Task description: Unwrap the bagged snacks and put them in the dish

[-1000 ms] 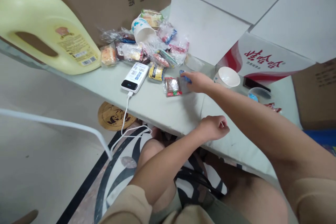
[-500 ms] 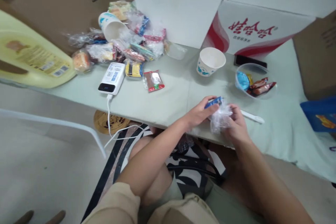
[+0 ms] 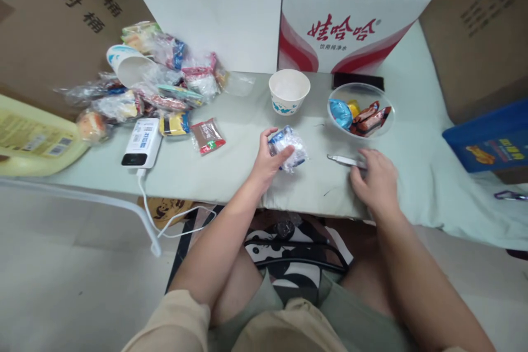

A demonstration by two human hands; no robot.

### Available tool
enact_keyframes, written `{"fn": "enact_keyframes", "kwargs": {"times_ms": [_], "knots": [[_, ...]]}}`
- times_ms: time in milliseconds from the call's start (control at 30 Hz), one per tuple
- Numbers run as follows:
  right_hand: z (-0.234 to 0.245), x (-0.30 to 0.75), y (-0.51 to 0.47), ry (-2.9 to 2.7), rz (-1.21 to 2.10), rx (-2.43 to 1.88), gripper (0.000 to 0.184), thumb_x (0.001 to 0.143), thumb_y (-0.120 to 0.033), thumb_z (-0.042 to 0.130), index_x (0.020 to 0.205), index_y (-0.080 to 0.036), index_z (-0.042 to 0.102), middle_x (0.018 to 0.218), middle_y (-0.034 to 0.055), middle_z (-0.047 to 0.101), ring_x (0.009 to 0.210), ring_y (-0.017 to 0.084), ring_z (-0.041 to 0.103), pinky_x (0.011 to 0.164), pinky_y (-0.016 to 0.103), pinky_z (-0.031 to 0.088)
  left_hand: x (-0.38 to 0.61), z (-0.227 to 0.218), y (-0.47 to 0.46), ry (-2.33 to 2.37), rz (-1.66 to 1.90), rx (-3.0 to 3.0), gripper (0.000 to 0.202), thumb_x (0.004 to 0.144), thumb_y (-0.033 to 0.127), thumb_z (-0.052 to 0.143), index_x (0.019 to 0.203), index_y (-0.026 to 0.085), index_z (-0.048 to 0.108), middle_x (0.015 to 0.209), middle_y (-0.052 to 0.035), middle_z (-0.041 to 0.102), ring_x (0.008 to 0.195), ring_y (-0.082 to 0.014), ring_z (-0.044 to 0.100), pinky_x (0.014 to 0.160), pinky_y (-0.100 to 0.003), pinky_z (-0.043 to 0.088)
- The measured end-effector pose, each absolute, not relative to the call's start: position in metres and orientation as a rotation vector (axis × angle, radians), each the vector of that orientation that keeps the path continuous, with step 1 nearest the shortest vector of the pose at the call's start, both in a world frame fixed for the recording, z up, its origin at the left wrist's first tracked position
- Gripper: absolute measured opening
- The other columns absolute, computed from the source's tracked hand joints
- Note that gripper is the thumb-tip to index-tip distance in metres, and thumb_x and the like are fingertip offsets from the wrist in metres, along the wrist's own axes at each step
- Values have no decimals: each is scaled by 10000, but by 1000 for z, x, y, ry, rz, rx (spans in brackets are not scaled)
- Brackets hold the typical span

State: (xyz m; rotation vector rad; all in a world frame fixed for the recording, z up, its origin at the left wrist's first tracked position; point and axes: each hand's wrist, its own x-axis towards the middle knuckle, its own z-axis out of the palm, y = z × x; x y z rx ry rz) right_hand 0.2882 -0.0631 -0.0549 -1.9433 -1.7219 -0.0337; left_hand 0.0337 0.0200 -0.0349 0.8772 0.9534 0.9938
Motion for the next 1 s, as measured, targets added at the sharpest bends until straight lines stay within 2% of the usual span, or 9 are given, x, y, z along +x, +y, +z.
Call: {"fn": "enact_keyframes", "kwargs": {"times_ms": [67, 133, 200, 267, 333, 467, 600, 767, 1000], "knots": [[-60, 290, -58, -1756, -5, -2001, 305, 854, -290, 501, 1064, -174, 689, 1169, 178, 700, 1115, 353, 618, 976, 540, 445, 27, -34, 22, 908, 984, 817, 678, 748, 748, 615, 1229, 306, 435, 1205, -60, 585, 894, -202, 624, 618, -285, 520], [-60, 285, -55, -1743, 34, -2031, 301, 883, -310, 471, 1017, -176, 704, 1050, 166, 724, 993, 331, 648, 906, 507, 472, 21, -35, 22, 885, 978, 819, 597, 818, 752, 472, 1205, 299, 459, 1195, -61, 584, 888, -209, 622, 601, -294, 517], [-55, 275, -55, -1689, 102, -1981, 319, 904, -335, 461, 1048, -187, 704, 964, 135, 728, 882, 293, 655, 827, 451, 492, 16, -37, 21, 919, 996, 928, 560, 798, 646, 574, 1220, 298, 454, 1187, -52, 586, 915, -209, 618, 663, -309, 530], [-49, 262, -59, -1621, 249, -1854, 310, 921, -368, 470, 1056, -209, 699, 864, 86, 722, 764, 246, 644, 743, 390, 500, 14, -39, 19, 1004, 1050, 1139, 621, 712, 483, 727, 1231, 281, 452, 1201, -52, 586, 988, -211, 609, 801, -329, 529], [-42, 246, -65, -1570, 441, -1731, 283, 931, -403, 490, 994, -225, 700, 714, 32, 681, 630, 204, 607, 658, 343, 489, 14, -41, 16, 1102, 1084, 1367, 651, 658, 360, 785, 1217, 252, 470, 1214, -62, 588, 1061, -225, 595, 930, -347, 488], [-34, 216, -73, -1523, 716, -1598, 310, 952, -432, 485, 883, -222, 702, 546, -16, 589, 489, 160, 542, 560, 300, 446, 21, -42, 11, 1222, 1018, 1564, 604, 696, 308, 776, 1221, 229, 487, 1216, -71, 605, 1093, -244, 602, 998, -377, 449], [-34, 202, -69, -1536, 785, -1558, 326, 946, -430, 488, 903, -223, 737, 538, -17, 589, 496, 164, 564, 574, 301, 459, 27, -47, 8, 1113, 956, 1601, 720, 683, 318, 809, 1302, 229, 454, 1293, -93, 586, 1152, -261, 596, 1043, -404, 442], [-36, 204, -61, -1601, 736, -1554, 328, 941, -379, 479, 951, -234, 772, 630, 9, 672, 543, 181, 614, 615, 314, 490, 29, -56, 8, 935, 930, 1480, 757, 730, 344, 769, 1380, 233, 398, 1340, -121, 550, 1075, -232, 624, 957, -382, 509], [-40, 220, -63, -1769, 668, -1587, 331, 941, -354, 483, 1008, -246, 789, 767, 34, 762, 665, 211, 684, 633, 312, 497, 17, -60, 25, 1005, 1205, 1153, 790, 730, 491, 786, 1368, 314, 354, 1320, -89, 573, 1156, -239, 612, 936, -355, 525]]}}
